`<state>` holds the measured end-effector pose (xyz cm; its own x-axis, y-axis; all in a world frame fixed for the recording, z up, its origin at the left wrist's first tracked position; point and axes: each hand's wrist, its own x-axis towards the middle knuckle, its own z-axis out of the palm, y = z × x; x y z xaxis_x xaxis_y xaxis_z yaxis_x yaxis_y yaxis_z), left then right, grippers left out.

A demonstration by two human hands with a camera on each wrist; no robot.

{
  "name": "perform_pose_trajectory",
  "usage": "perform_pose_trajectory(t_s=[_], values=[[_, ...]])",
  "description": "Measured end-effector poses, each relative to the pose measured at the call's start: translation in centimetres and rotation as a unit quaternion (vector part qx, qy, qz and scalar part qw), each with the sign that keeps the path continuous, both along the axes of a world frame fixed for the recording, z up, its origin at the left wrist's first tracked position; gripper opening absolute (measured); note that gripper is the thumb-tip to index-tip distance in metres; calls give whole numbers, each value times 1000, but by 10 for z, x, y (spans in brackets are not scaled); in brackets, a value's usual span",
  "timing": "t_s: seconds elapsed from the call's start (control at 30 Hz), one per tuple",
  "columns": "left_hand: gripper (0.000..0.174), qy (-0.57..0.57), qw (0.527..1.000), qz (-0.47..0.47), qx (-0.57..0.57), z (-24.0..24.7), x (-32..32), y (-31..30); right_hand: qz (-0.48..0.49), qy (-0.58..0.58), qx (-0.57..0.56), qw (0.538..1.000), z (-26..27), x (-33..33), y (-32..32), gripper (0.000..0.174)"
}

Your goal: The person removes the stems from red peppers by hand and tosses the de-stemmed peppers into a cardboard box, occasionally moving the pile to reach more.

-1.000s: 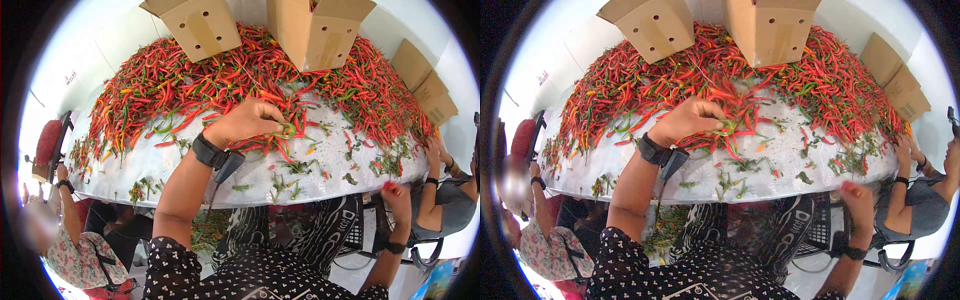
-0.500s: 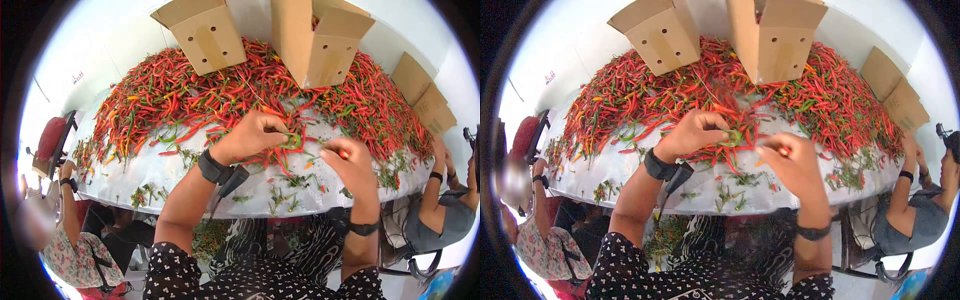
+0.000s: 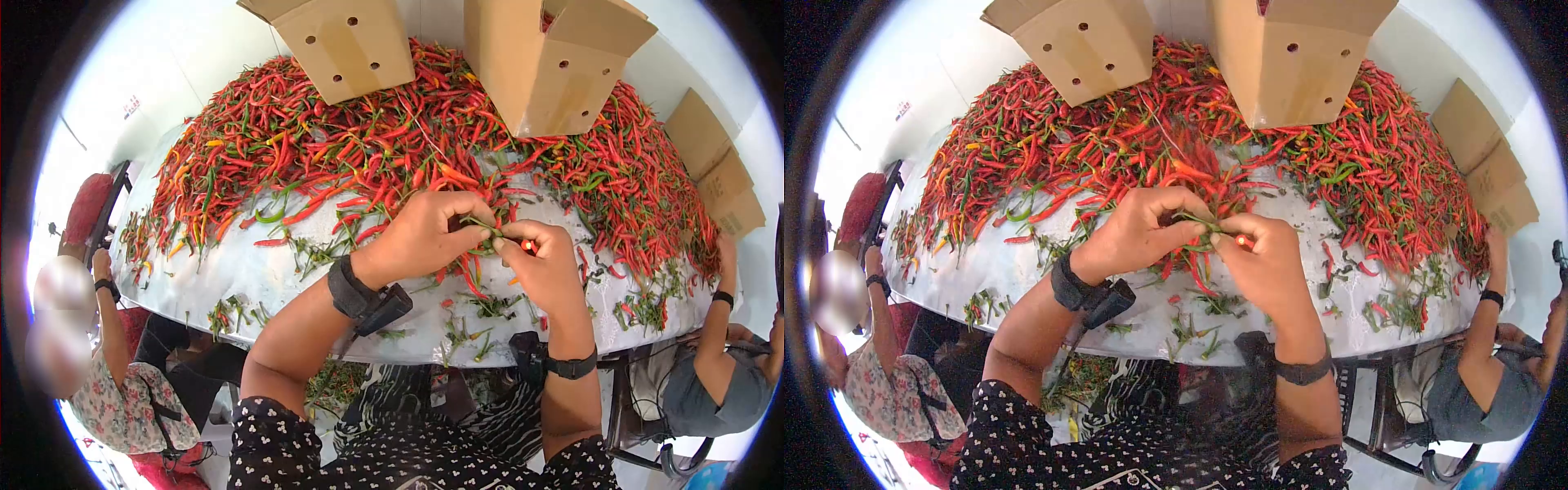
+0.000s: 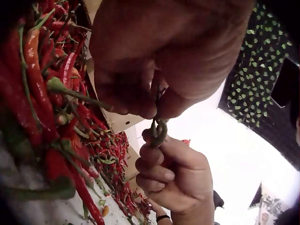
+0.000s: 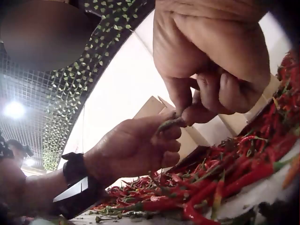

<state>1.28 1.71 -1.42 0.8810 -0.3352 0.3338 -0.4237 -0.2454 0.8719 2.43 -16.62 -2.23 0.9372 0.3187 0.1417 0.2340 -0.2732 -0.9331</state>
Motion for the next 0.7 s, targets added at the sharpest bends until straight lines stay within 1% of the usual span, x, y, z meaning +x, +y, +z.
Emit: perform_pose_trajectory(t_s=[0.03,0.07,0.1,0.23,0.3,0.33,0.37,0.4,0.43,0.47,0.5,0.53,0.57,0.6,0.63,0.67,0.7], values=[[9,3,1000,-1,1,-2,0,-1,7,-21,-28,999,2,-1,-1,11],[10,-19,1000,-9,11,-3,0,-2,14,-42,-55,997,2,-2,-2,13],[10,-42,999,-16,21,-3,0,-3,14,-41,-53,998,2,-3,-3,13],[11,-14,998,-3,55,-1,-2,0,12,-63,-53,997,2,-7,0,13],[9,-35,994,-35,97,2,-2,3,13,-65,-42,997,3,-9,1,13],[9,-45,991,-53,118,3,-2,5,42,-103,-56,992,4,-9,0,12],[9,-44,991,-47,119,4,-2,9,69,-141,-70,985,6,-10,-2,11],[9,-15,990,-102,93,6,-1,12,95,-152,-84,980,10,-11,-4,11],[10,14,985,-157,65,7,0,15,99,-153,-83,980,13,-12,-5,11],[10,44,981,-179,66,12,-2,18,129,-157,-71,977,15,-13,-6,11],[10,46,982,-173,67,14,-6,19,159,-161,-59,972,17,-14,-7,10],[11,48,976,-204,56,16,-9,19,198,-175,-57,963,19,-12,-9,10],[11,49,970,-236,45,20,-11,20,202,-177,-56,962,19,-12,-8,10],[10,49,967,-243,59,26,-18,22,209,-160,-51,963,19,-13,-7,10],[10,47,968,-239,58,30,-27,28,217,-142,-46,965,18,-13,-7,9],[9,48,968,-227,91,34,-39,37,220,-143,-47,964,19,-14,-6,9],[8,50,967,-217,125,38,-52,46,200,-95,-20,975,19,-15,-4,9]])
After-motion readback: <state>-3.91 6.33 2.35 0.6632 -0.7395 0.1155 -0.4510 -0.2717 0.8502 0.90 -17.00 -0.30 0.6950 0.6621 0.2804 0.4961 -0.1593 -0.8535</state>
